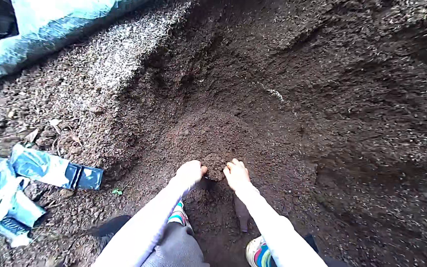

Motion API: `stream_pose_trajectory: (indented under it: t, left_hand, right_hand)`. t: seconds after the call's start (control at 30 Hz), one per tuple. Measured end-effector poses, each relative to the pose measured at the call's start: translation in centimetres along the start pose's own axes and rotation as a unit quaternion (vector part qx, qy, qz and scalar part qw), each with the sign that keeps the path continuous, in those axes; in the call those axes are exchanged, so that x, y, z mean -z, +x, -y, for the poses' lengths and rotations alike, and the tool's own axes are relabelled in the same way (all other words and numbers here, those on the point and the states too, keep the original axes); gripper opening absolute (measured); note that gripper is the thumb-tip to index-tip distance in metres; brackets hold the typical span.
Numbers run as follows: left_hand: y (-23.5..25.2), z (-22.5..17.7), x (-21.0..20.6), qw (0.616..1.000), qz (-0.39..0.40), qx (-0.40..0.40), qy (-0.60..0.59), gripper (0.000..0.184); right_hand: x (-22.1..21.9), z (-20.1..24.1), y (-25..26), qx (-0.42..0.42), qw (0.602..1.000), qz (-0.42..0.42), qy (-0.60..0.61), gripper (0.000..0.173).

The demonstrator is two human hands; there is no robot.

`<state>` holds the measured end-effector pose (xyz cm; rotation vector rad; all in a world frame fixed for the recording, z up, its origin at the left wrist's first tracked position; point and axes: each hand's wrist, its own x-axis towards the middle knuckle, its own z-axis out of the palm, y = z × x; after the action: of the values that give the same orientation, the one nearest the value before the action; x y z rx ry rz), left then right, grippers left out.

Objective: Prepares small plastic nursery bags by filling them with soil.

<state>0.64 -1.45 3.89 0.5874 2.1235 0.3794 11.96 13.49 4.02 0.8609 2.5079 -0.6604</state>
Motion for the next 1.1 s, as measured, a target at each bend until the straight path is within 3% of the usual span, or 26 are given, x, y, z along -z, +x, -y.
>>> stream_pose_trajectory:
  t: [0.13, 0.23, 0.3, 0.43, 0.53, 0.63, 0.7, 0.8, 0.97, 1.07, 1.1]
  left_hand:
    - [-4.3, -0.3, 2.5, 0.987, -0.061, -0.118, -0.088, 0.039]
    - [-6.0, -0.8, 3.0, 0.97, -0.102, -0.164, -0.145, 0.037]
    - [-4.6, 0.2, 1.7, 0.974, -0.099, -0.148, -0.142, 0.038]
    - [0.6, 3.7, -2.2, 0.999, -0.021, -0.007, -0.046, 0.047]
    - [-0.1, 3.3, -1.3, 0.998, -0.009, 0.06, -0.009, 0.07]
    - [0.6, 2.3, -1.8, 0.997, 0.011, 0.071, 0.038, 0.094]
    - [1.6, 1.5, -2.2, 0.995, 0.029, 0.059, 0.077, 0.077]
    - [1.4, 0.5, -2.0, 0.994, 0.026, 0.036, 0.104, 0.049]
    - [-3.4, 0.1, 1.9, 0.999, -0.032, -0.028, -0.004, 0.043]
    - [-3.3, 1.3, 0.9, 0.993, -0.056, -0.067, -0.076, 0.036]
    - [-2.3, 1.9, 0.0, 0.995, -0.043, -0.056, -0.075, 0.036]
  right_hand:
    - [3.0, 0.2, -4.5, 0.103, 0.979, -0.142, 0.099, 0.031]
    - [3.1, -0.2, -4.9, 0.138, 0.953, -0.218, 0.157, 0.028]
    - [0.8, -0.8, -3.4, 0.096, 0.965, -0.19, 0.15, 0.03]
    - [-5.5, -2.7, 0.5, 0.008, 0.996, 0.005, 0.087, 0.04]
    - [-6.2, -2.7, 0.7, 0.01, 0.992, 0.001, 0.123, 0.039]
    - [-6.7, -3.2, 0.7, -0.016, 0.983, 0.008, 0.184, 0.045]
    - [-6.7, -3.1, 1.3, -0.048, 0.983, 0.042, 0.172, 0.056]
    - [-5.6, -2.3, 1.2, -0.03, 0.988, 0.06, 0.139, 0.05]
    - [-0.9, -0.1, -2.0, 0.037, 0.979, -0.065, 0.191, 0.038]
    - [-2.2, -0.3, -2.2, 0.052, 0.969, -0.134, 0.203, 0.038]
    - [-3.1, -0.5, -1.5, 0.039, 0.976, -0.115, 0.178, 0.041]
